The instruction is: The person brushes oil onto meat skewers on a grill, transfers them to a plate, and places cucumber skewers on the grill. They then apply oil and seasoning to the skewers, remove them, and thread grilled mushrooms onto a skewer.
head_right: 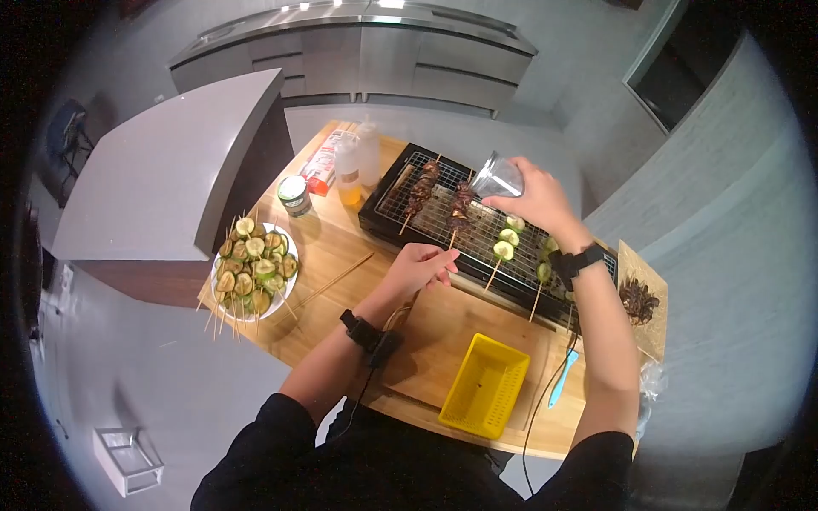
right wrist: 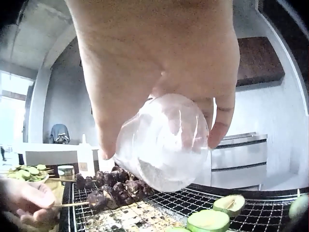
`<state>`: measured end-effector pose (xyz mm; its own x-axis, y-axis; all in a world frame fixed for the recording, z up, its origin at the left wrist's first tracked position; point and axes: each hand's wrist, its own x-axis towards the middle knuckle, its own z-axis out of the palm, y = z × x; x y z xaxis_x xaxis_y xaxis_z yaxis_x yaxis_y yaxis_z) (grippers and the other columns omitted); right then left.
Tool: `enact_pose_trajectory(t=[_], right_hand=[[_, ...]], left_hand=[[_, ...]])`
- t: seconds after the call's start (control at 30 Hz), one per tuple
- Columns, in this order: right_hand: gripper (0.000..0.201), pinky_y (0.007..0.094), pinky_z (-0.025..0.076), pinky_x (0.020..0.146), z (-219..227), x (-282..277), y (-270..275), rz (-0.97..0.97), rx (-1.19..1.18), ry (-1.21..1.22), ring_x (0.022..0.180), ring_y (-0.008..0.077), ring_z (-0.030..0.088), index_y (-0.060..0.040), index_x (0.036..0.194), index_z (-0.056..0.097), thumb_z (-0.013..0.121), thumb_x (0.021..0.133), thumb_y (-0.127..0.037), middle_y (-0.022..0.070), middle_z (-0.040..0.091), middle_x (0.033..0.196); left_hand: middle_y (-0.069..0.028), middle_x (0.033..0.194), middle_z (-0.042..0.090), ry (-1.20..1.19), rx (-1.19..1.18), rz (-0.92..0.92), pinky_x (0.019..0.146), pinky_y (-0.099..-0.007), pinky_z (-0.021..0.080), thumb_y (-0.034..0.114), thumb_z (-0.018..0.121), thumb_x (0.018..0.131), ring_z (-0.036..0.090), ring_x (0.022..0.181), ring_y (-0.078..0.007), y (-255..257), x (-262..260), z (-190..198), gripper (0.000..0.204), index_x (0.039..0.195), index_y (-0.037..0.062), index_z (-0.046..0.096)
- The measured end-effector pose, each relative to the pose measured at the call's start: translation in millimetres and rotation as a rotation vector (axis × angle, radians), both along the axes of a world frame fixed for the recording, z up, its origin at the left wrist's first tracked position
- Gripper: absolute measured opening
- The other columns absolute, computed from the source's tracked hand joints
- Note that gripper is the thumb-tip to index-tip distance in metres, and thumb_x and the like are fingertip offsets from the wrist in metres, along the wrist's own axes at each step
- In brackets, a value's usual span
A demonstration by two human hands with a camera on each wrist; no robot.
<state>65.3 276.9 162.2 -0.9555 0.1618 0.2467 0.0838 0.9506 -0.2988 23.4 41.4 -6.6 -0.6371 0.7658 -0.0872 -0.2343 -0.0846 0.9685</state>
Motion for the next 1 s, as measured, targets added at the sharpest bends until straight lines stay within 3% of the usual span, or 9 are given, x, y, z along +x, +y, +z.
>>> enact_pose_trajectory(t=[0.1, 0.2, 0.3, 0.5, 0.6, 0.7, 0.8, 1.0], right_hand=[[0.089, 0.0439, 0.056, 0.094, 1.2, 4.8, 0.9, 0.025, 0.048, -0.125, 0.11, 0.0406, 0.073, -0.0016, 0.134, 0.063, 0.089, 0.072, -0.059, 0.0237, 0.075, 0.118], [0.088, 0.0431, 0.056, 0.093, -3.8, 10.3, -1.6, -0.018, -0.027, 0.008, 0.11, 0.0401, 0.073, -0.0025, 0.134, 0.064, 0.09, 0.071, -0.058, 0.023, 0.075, 0.117], [0.085, 0.0425, 0.056, 0.092, 6.2, 28.8, -12.5, 0.037, -0.079, -0.147, 0.109, 0.0391, 0.073, -0.0037, 0.133, 0.064, 0.092, 0.071, -0.054, 0.0219, 0.076, 0.116], [0.079, 0.0406, 0.057, 0.091, 10.0, 58.3, -26.0, 0.081, -0.131, -0.151, 0.106, 0.0373, 0.074, -0.0037, 0.131, 0.063, 0.094, 0.072, -0.046, 0.0204, 0.076, 0.111], [0.077, 0.0389, 0.057, 0.091, 3.1, 64.2, -20.4, 0.073, -0.151, -0.039, 0.103, 0.0326, 0.075, -0.0035, 0.132, 0.063, 0.094, 0.074, -0.042, 0.0175, 0.076, 0.11], [0.075, 0.0368, 0.056, 0.091, -2.9, 67.7, -16.9, 0.087, -0.351, 0.022, 0.101, 0.0265, 0.075, -0.0033, 0.132, 0.062, 0.095, 0.074, -0.037, 0.0142, 0.077, 0.11], [0.073, 0.0349, 0.056, 0.092, 0.8, 73.9, -21.3, 0.04, -0.328, -0.021, 0.101, 0.0222, 0.073, -0.0031, 0.132, 0.063, 0.096, 0.075, -0.034, 0.0122, 0.077, 0.112], [0.074, 0.0357, 0.055, 0.095, -5.6, 74.2, -19.9, 0.047, -0.309, -0.015, 0.105, 0.0239, 0.073, -0.0032, 0.133, 0.063, 0.095, 0.075, -0.035, 0.014, 0.076, 0.114]], left_hand=[[-0.0029, 0.069, 0.069, 0.01, 0.008, 0.003, 0.052, -0.0216, 0.043, 0.037, 0.07, 0.104, 0.061, 0.058, -0.0063, 0.6, 0.3, 1.2, 0.039, 0.086, 0.0027, 0.074], [-0.0031, 0.069, 0.069, 0.015, 0.016, 0.01, 0.051, -0.0218, 0.042, 0.036, 0.069, 0.104, 0.06, 0.057, -0.0061, -0.1, 1.3, -0.6, 0.038, 0.085, 0.0028, 0.073], [-0.0032, 0.069, 0.069, 0.021, 0.003, 0.008, 0.051, -0.0221, 0.042, 0.034, 0.068, 0.105, 0.06, 0.057, -0.0063, 1.0, 0.6, -1.9, 0.038, 0.085, 0.003, 0.073], [-0.0023, 0.068, 0.067, 0.02, 0.022, 0.025, 0.05, -0.0228, 0.041, 0.033, 0.065, 0.106, 0.058, 0.056, -0.0065, 6.3, 1.5, -8.2, 0.039, 0.081, 0.0041, 0.071], [-0.0015, 0.067, 0.066, 0.037, 0.035, 0.03, 0.05, -0.0229, 0.041, 0.032, 0.064, 0.107, 0.056, 0.055, -0.0061, 7.0, -0.3, -11.0, 0.039, 0.08, 0.0048, 0.07], [-0.0007, 0.067, 0.065, 0.043, 0.062, 0.016, 0.051, -0.0227, 0.041, 0.031, 0.063, 0.108, 0.053, 0.054, -0.0056, 4.5, -2.0, -10.7, 0.039, 0.08, 0.0054, 0.07], [-0.0003, 0.066, 0.064, 0.056, 0.1, 0.016, 0.051, -0.0224, 0.039, 0.031, 0.061, 0.109, 0.051, 0.053, -0.0052, 5.1, -0.6, -9.7, 0.039, 0.08, 0.0057, 0.07], [-0.0003, 0.067, 0.064, 0.073, 0.127, -0.029, 0.052, -0.0218, 0.039, 0.03, 0.059, 0.11, 0.05, 0.054, -0.0048, 5.5, 1.6, -8.6, 0.039, 0.082, 0.0059, 0.07]])
